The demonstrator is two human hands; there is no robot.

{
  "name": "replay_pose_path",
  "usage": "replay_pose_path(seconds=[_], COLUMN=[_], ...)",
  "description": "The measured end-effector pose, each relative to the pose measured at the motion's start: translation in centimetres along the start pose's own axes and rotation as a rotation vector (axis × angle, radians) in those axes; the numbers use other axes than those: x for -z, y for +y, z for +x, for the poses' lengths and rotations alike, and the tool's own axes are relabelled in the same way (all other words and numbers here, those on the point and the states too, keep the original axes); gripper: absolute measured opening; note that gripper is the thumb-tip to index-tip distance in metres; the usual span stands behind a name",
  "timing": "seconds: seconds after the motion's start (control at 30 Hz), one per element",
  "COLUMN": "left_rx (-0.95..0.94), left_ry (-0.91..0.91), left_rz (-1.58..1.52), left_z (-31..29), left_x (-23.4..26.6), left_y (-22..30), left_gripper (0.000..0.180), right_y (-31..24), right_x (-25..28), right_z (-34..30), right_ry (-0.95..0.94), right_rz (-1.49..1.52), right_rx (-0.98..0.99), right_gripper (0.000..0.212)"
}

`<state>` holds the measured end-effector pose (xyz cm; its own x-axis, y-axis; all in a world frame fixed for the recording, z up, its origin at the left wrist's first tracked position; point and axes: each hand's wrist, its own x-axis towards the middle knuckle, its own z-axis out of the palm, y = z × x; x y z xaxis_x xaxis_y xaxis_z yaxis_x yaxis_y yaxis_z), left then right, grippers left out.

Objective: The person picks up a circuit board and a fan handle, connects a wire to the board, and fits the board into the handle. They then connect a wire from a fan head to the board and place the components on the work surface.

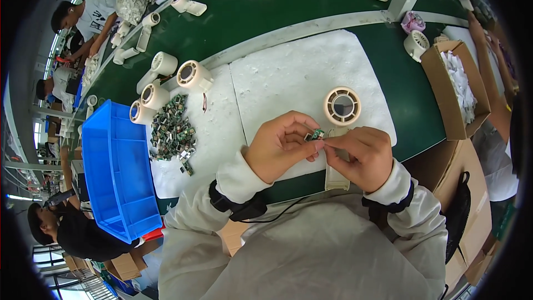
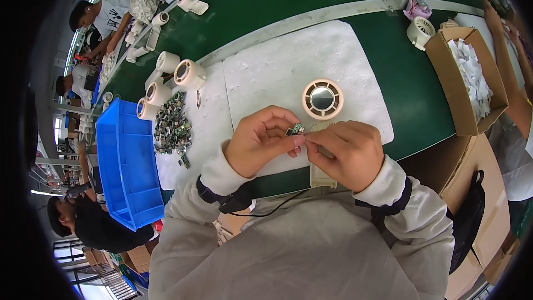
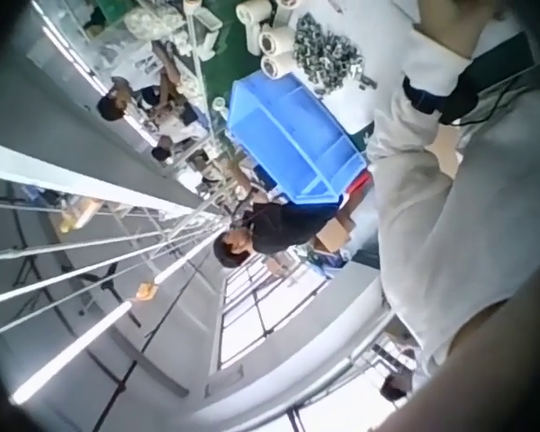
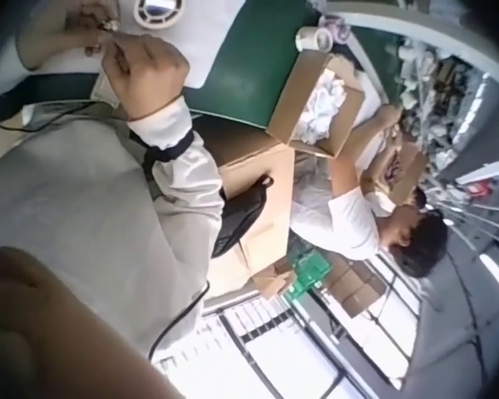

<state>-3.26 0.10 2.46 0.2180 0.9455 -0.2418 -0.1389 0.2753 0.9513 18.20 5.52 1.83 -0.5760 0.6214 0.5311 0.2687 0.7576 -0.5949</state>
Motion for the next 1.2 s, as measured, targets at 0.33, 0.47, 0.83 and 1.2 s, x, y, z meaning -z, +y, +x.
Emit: replay_pose_path(seconds=[0.33,0.47,0.83,1.2], left_rx=[-0.181,-0.224,-0.132,-0.292], left_ry=[0.117,0.135,0.033,0.039], left_rz=[0.234,0.325,-0.037,0.136], left_z=[-0.9,-1.3,-0.1,-0.5], left_x=[-1.2,-1.7,-0.4,-0.3], left_y=[-0.9,-1.0,-1.3,-1.4], left_gripper=[0.029,0.030,0.035,0.028], right_y=[-0.9,-0.9,1.0,1.1], right_x=[0.3,-0.2,1.4,1.7], right_z=[-0.4,-1.2,0.0,-0.3], right_ry=[-0.069,-0.010,-0.181,-0.171], right_rz=[-0.005,0.011,0.252,0.210], right_rx=[-0.168,-0.171,-0.292,-0.179], right_gripper=[0.014,0.016,0.012,0.012])
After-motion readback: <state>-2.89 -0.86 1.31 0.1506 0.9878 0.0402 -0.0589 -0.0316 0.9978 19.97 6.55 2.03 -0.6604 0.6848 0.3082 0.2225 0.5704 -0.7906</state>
